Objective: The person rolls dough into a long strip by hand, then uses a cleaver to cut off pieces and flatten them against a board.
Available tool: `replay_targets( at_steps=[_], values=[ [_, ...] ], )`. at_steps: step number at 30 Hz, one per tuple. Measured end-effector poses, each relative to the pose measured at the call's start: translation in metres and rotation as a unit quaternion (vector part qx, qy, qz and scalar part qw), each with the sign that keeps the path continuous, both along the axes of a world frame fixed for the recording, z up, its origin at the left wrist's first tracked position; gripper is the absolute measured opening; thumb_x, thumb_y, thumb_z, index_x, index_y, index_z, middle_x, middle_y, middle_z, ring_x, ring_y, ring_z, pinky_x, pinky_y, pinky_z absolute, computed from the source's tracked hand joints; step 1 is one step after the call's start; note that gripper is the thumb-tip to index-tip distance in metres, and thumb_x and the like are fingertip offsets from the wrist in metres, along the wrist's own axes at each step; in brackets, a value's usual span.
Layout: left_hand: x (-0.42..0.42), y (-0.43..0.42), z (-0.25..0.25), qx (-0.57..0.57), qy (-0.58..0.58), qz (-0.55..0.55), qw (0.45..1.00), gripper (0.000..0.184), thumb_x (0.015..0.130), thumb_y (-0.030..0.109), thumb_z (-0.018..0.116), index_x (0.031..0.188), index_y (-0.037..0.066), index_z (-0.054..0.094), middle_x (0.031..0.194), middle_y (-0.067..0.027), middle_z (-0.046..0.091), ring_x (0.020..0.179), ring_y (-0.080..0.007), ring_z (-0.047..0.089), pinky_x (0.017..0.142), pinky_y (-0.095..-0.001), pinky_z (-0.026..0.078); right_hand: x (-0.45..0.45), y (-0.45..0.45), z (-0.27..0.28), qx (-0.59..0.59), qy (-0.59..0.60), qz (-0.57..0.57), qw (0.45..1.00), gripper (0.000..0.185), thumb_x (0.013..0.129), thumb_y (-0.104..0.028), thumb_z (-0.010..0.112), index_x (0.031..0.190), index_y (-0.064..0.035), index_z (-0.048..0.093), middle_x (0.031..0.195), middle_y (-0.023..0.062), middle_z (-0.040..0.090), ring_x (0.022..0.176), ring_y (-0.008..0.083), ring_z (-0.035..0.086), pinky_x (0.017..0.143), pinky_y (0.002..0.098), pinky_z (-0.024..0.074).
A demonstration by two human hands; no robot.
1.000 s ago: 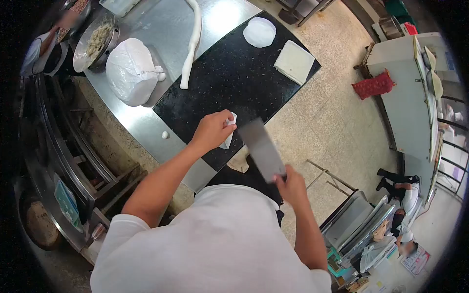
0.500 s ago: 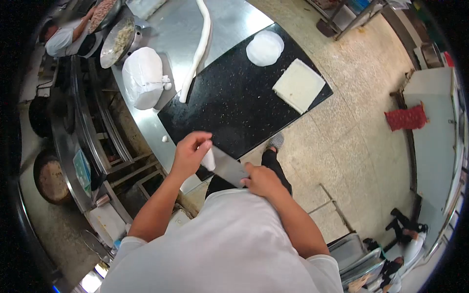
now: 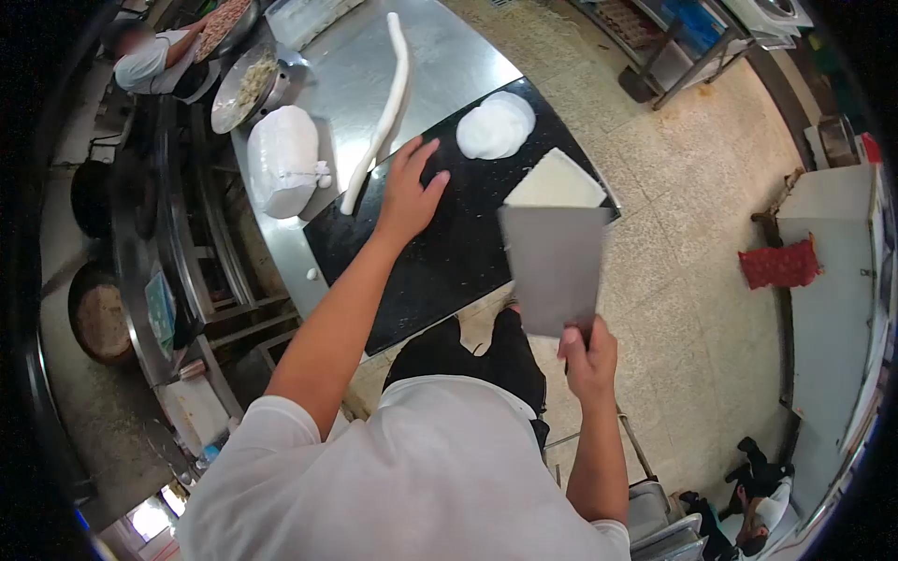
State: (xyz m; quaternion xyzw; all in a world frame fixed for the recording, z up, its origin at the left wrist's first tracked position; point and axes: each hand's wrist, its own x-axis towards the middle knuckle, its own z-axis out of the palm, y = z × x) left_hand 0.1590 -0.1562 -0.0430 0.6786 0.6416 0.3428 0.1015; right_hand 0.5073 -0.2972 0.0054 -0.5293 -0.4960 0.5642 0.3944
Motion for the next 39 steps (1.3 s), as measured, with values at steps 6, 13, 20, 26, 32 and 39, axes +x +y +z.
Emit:
replay_targets(
  at_steps=[6,13,20,26,32,39],
  values=[
    [-0.102,-0.096,-0.015,-0.116,0.121,0.290,0.942,0.047,0.086,0.030,0.078,0.123,0.006,0.063,0.127,-0.0194,0.060,0.117,-0.0422,0.056,0.097,-0.0530,0.045,-0.072,0.049,-0.073,-0.254,0.115,-0.153,0.948,0.016,0.106,-0.023,0.052,0.106,-0.0071,0.053,0.075,0.0022,0.054,0.053,0.0127,0.053,0.048,0.0281,0.0449],
    [-0.114,-0.068,0.000,-0.014,-0.041,0.128,0.991,0.025,0.089,0.019,0.069,0.108,0.005,0.060,0.100,-0.0205,0.067,0.088,-0.0445,0.066,0.080,-0.0522,0.053,-0.104,-0.005,-0.044,-0.212,0.026,-0.178,0.960,0.009,0.102,-0.016,0.056,0.103,-0.0083,0.052,0.072,0.0017,0.053,0.050,0.0130,0.052,0.046,0.0280,0.0446],
    [-0.122,-0.073,0.021,0.046,-0.187,-0.038,0.981,0.017,0.088,0.013,0.065,0.100,0.001,0.064,0.089,-0.0228,0.067,0.079,-0.0392,0.068,0.072,-0.0457,0.053,-0.177,-0.055,-0.016,-0.174,-0.016,-0.160,0.972,0.010,0.099,-0.013,0.060,0.099,-0.0068,0.052,0.072,0.0024,0.053,0.050,0.0131,0.052,0.046,0.0283,0.0435],
    [-0.170,-0.160,0.034,-0.043,-0.242,-0.060,0.968,0.020,0.086,0.006,0.071,0.104,0.001,0.065,0.092,-0.0142,0.064,0.075,-0.0327,0.065,0.072,-0.0398,0.054,-0.211,-0.086,0.016,-0.137,-0.097,-0.052,0.984,0.013,0.100,-0.014,0.061,0.103,-0.0019,0.058,0.067,0.0003,0.053,0.053,0.0096,0.051,0.050,0.0265,0.0414],
    [-0.178,-0.185,-0.019,-0.040,-0.147,-0.014,0.988,0.026,0.085,0.004,0.074,0.109,0.002,0.066,0.105,-0.0153,0.065,0.090,-0.0327,0.066,0.080,-0.0410,0.054,-0.232,-0.112,0.006,-0.059,-0.273,0.019,0.960,0.012,0.097,-0.011,0.064,0.102,-0.0003,0.062,0.073,0.0108,0.063,0.059,0.0231,0.060,0.058,0.0358,0.0479],
    [-0.179,-0.185,-0.024,-0.001,-0.087,0.002,0.996,0.026,0.083,0.001,0.071,0.108,0.002,0.065,0.102,-0.0156,0.066,0.088,-0.0373,0.066,0.077,-0.0449,0.054,-0.283,-0.089,0.045,0.136,-0.473,0.160,0.856,0.010,0.096,-0.011,0.059,0.102,-0.0045,0.054,0.094,0.0193,0.062,0.078,0.0412,0.067,0.070,0.0518,0.0543]
  ],
)
